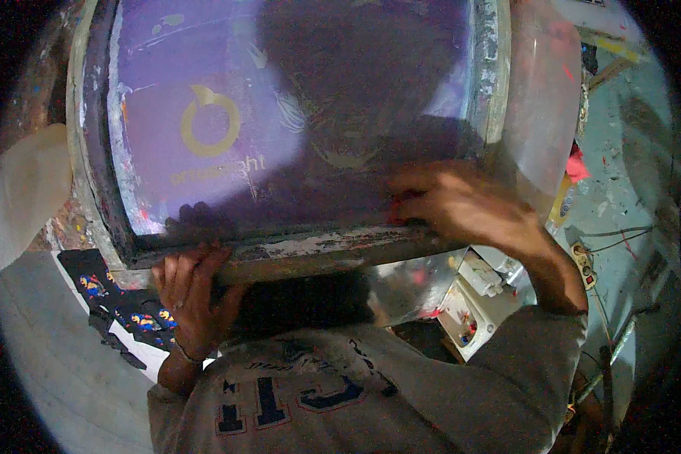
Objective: The person performs screen printing on black fabric pieces using a squeegee to spread purple ink across a screen. They repeatedly pull the screen back, lift it to reveal printed designs, and place each finished piece onto a growing stack. The person also cleans the screen with a spray bottle and cloth between prints.
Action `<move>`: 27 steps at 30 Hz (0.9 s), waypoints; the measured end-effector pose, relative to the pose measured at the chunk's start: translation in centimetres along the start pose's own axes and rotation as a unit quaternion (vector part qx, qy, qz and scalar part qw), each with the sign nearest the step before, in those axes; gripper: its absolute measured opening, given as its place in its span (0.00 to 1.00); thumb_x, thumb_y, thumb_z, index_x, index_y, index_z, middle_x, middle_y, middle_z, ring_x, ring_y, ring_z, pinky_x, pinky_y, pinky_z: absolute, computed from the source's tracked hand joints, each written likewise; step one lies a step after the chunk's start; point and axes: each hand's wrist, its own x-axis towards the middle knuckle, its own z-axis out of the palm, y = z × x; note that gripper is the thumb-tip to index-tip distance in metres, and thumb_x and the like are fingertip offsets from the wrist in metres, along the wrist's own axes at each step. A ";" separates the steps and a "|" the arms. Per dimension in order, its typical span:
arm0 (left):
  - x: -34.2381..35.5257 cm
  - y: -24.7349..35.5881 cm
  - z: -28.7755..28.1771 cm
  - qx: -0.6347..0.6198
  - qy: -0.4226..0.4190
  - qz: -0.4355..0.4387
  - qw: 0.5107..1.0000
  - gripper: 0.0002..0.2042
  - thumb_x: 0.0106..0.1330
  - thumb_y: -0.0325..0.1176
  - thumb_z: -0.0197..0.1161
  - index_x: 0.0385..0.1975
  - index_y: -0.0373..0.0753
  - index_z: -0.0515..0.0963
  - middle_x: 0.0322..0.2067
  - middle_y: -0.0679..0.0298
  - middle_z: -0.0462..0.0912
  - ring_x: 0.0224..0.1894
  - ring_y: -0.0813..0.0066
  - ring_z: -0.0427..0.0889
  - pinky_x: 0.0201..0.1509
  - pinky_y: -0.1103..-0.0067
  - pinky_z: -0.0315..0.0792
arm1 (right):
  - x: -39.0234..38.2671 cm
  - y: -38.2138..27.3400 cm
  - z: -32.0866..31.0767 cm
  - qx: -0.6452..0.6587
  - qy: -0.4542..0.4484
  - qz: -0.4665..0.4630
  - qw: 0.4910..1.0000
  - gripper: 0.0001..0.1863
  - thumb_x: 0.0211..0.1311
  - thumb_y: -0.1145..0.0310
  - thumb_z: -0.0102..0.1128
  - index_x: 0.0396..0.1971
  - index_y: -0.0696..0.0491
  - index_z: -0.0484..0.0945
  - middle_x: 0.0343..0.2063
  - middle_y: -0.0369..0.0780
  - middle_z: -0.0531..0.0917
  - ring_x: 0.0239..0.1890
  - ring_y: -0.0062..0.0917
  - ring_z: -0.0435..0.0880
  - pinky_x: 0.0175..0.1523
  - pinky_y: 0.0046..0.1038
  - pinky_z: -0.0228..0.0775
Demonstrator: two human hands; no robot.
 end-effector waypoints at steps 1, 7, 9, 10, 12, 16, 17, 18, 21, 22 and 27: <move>-0.2 0.1 0.0 -0.006 -0.006 -0.011 1.000 0.25 0.46 0.38 0.77 0.47 0.42 0.81 0.47 0.62 0.81 0.46 0.60 0.76 0.50 0.65 0.63 | -1.0 0.5 0.0 -0.015 -0.006 0.027 0.999 0.14 0.51 0.76 0.60 0.39 0.52 0.84 0.40 0.42 0.81 0.45 0.38 0.83 0.50 0.36 0.79; 0.5 0.3 -0.1 -0.019 0.082 0.057 0.995 0.24 0.44 0.35 0.78 0.45 0.41 0.81 0.43 0.61 0.81 0.44 0.58 0.77 0.47 0.65 0.65 | -0.8 -1.3 2.9 0.014 0.205 0.022 0.978 0.16 0.45 0.81 0.62 0.37 0.53 0.85 0.42 0.41 0.83 0.44 0.36 0.85 0.51 0.34 0.78; 1.1 0.7 -1.0 -0.017 0.082 0.067 0.994 0.24 0.44 0.35 0.78 0.44 0.40 0.81 0.42 0.61 0.81 0.43 0.58 0.77 0.46 0.65 0.65 | -1.0 -1.8 2.7 0.015 0.218 -0.061 0.974 0.13 0.53 0.77 0.62 0.39 0.52 0.86 0.42 0.42 0.84 0.42 0.36 0.85 0.52 0.33 0.77; 1.1 1.2 -1.2 -0.015 0.084 0.063 0.994 0.23 0.44 0.34 0.78 0.43 0.40 0.81 0.41 0.61 0.80 0.43 0.58 0.78 0.46 0.65 0.66 | -1.3 -1.5 1.8 0.030 0.176 -0.009 0.984 0.12 0.55 0.75 0.62 0.40 0.52 0.86 0.42 0.44 0.84 0.42 0.36 0.85 0.51 0.32 0.77; 1.5 2.3 -1.7 -0.015 0.097 0.052 0.994 0.22 0.45 0.37 0.78 0.41 0.39 0.82 0.37 0.61 0.79 0.40 0.59 0.77 0.44 0.67 0.65 | -0.6 -0.7 -0.5 0.010 0.139 0.113 0.984 0.11 0.61 0.69 0.60 0.41 0.53 0.86 0.40 0.46 0.85 0.41 0.36 0.85 0.50 0.33 0.77; 1.8 3.4 -1.9 -0.016 0.133 0.072 0.988 0.22 0.45 0.41 0.79 0.38 0.36 0.82 0.33 0.61 0.77 0.37 0.60 0.75 0.41 0.67 0.63 | 6.5 0.7 1.4 -0.019 0.332 0.050 0.942 0.11 0.64 0.66 0.59 0.40 0.53 0.87 0.38 0.45 0.86 0.40 0.38 0.86 0.47 0.35 0.77; 1.7 3.5 -2.1 -0.009 0.136 0.070 0.988 0.23 0.45 0.41 0.79 0.38 0.36 0.82 0.32 0.61 0.76 0.37 0.60 0.75 0.41 0.67 0.63 | 7.0 -1.2 0.9 -0.038 0.270 -0.001 0.962 0.10 0.64 0.66 0.59 0.39 0.53 0.87 0.37 0.45 0.86 0.40 0.38 0.86 0.46 0.36 0.77; 1.6 3.5 -2.2 -0.002 0.139 0.067 0.988 0.23 0.45 0.42 0.79 0.38 0.35 0.82 0.32 0.61 0.76 0.37 0.60 0.75 0.41 0.67 0.63 | 6.8 -3.6 0.4 -0.058 0.206 -0.051 0.976 0.10 0.65 0.65 0.60 0.38 0.52 0.87 0.37 0.45 0.85 0.40 0.38 0.85 0.46 0.36 0.78; 2.0 3.4 -1.9 -0.013 0.146 0.085 0.985 0.22 0.46 0.42 0.79 0.37 0.35 0.83 0.30 0.61 0.75 0.36 0.61 0.73 0.42 0.67 0.63 | 5.4 1.0 2.2 -0.023 0.146 -0.101 0.984 0.09 0.65 0.64 0.60 0.35 0.52 0.86 0.35 0.45 0.83 0.39 0.39 0.85 0.43 0.38 0.77; 2.0 3.5 -2.0 -0.015 0.145 0.083 0.986 0.22 0.46 0.42 0.79 0.36 0.35 0.83 0.30 0.61 0.75 0.37 0.61 0.73 0.42 0.67 0.63 | 5.6 2.1 1.7 -0.048 0.168 -0.076 0.982 0.09 0.64 0.64 0.61 0.34 0.52 0.86 0.34 0.44 0.83 0.38 0.39 0.84 0.43 0.39 0.77; 1.6 3.6 -2.7 0.002 0.158 0.090 0.983 0.22 0.47 0.44 0.78 0.36 0.34 0.83 0.30 0.60 0.76 0.37 0.61 0.74 0.43 0.68 0.64 | 8.1 -2.7 -0.5 -0.092 0.231 -0.019 0.968 0.07 0.62 0.66 0.61 0.31 0.52 0.85 0.31 0.43 0.81 0.35 0.40 0.82 0.40 0.43 0.75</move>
